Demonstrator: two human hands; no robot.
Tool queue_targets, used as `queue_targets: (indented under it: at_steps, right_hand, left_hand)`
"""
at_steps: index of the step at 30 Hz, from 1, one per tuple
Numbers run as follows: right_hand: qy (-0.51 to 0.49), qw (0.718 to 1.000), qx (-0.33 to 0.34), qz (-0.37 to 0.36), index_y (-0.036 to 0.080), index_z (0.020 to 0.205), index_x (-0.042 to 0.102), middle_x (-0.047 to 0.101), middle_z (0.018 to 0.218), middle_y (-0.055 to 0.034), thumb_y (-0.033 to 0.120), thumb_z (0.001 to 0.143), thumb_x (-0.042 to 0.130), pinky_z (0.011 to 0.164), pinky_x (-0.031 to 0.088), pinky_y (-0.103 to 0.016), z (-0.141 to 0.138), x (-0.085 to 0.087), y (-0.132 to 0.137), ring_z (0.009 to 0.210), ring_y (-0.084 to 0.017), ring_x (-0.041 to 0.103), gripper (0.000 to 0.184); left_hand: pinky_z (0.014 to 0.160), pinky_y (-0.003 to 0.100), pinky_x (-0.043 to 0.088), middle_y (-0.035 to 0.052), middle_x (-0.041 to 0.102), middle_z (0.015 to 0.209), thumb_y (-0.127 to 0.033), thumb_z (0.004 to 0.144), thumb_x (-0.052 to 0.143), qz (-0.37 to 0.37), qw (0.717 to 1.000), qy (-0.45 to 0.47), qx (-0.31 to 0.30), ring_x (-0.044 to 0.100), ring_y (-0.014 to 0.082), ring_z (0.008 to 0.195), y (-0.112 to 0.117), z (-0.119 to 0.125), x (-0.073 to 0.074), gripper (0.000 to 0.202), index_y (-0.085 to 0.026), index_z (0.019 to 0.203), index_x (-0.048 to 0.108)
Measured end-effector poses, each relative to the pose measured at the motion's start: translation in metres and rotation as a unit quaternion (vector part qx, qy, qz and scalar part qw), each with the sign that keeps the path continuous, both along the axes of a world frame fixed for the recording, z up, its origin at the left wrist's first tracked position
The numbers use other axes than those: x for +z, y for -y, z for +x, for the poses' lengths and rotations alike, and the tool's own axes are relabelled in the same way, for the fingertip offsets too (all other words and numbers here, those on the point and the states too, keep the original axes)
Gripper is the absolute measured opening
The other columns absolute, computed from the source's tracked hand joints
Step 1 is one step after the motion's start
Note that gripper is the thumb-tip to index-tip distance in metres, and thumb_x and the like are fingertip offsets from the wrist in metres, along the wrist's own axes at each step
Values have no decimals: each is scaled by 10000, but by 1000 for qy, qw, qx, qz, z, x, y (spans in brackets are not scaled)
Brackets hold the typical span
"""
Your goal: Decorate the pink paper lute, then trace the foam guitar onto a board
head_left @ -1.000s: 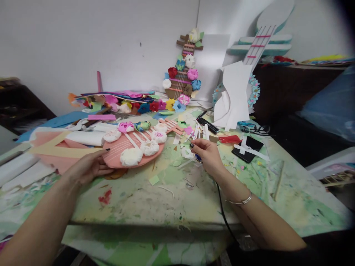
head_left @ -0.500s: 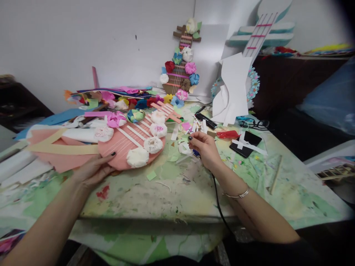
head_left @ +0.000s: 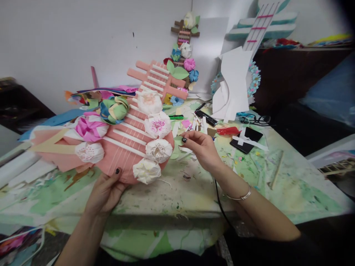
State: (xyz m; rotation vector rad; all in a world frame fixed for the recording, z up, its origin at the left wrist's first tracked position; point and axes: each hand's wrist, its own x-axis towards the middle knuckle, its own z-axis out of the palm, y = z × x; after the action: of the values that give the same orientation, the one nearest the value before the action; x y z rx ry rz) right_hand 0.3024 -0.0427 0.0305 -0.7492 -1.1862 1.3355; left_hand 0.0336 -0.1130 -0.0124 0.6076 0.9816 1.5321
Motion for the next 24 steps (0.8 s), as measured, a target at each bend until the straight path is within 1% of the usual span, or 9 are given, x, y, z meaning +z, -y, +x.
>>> queue_targets:
  at_steps: [3, 6, 12, 15, 19, 24]
  right_hand:
    - [16, 1000, 7, 5, 160, 665, 630, 657, 905, -26, 262, 663, 736, 718, 473, -231, 1, 0, -1, 763, -93, 579, 147]
    - [25, 1000, 18, 4, 157, 653, 637, 666, 904, -33, 247, 665, 733, 721, 471, -232, 2, 0, -2, 780, -100, 587, 132]
    - [31, 999, 22, -1, 163, 675, 647, 677, 874, -32, 276, 667, 735, 722, 493, -254, 1, -1, -1, 736, -101, 594, 143]
    - [42, 999, 15, 15, 163, 668, 646, 677, 864, -29, 255, 665, 731, 736, 489, -253, 1, -2, -1, 738, -99, 599, 125]
    - [54, 998, 5, 24, 170, 662, 640, 673, 837, -22, 262, 667, 725, 751, 490, -268, 0, -2, -1, 735, -104, 596, 125]
    - [56, 998, 0, 25, 168, 660, 637, 668, 843, -28, 283, 670, 729, 760, 491, -282, -1, -3, 0, 747, -112, 597, 148]
  left_hand:
    - [824, 382, 577, 81, 698, 1138, -91, 764, 665, 4, 1000, -6, 0, 676, 244, 990, 0, 2, 2, 481, -249, 1214, 602]
    - [821, 382, 579, 83, 703, 1127, -99, 754, 677, 2, 1000, -8, 3, 679, 254, 983, 0, 3, 2, 485, -249, 1210, 608]
    - [802, 374, 590, 75, 711, 1109, -108, 740, 692, 3, 1000, -11, 8, 672, 267, 1002, 1, 1, 0, 483, -250, 1195, 620]
    - [799, 372, 596, 66, 721, 1083, -115, 749, 686, 6, 1000, -18, 4, 651, 286, 1048, 1, 0, -2, 473, -253, 1196, 619]
    - [798, 370, 601, 41, 717, 1102, -147, 750, 695, -3, 1000, -22, 3, 605, 313, 1123, 1, 0, -3, 459, -274, 1185, 626]
    - [800, 355, 596, 33, 706, 1129, -132, 692, 739, 8, 1000, -15, 8, 640, 279, 1074, 1, 2, -1, 508, -300, 1160, 636]
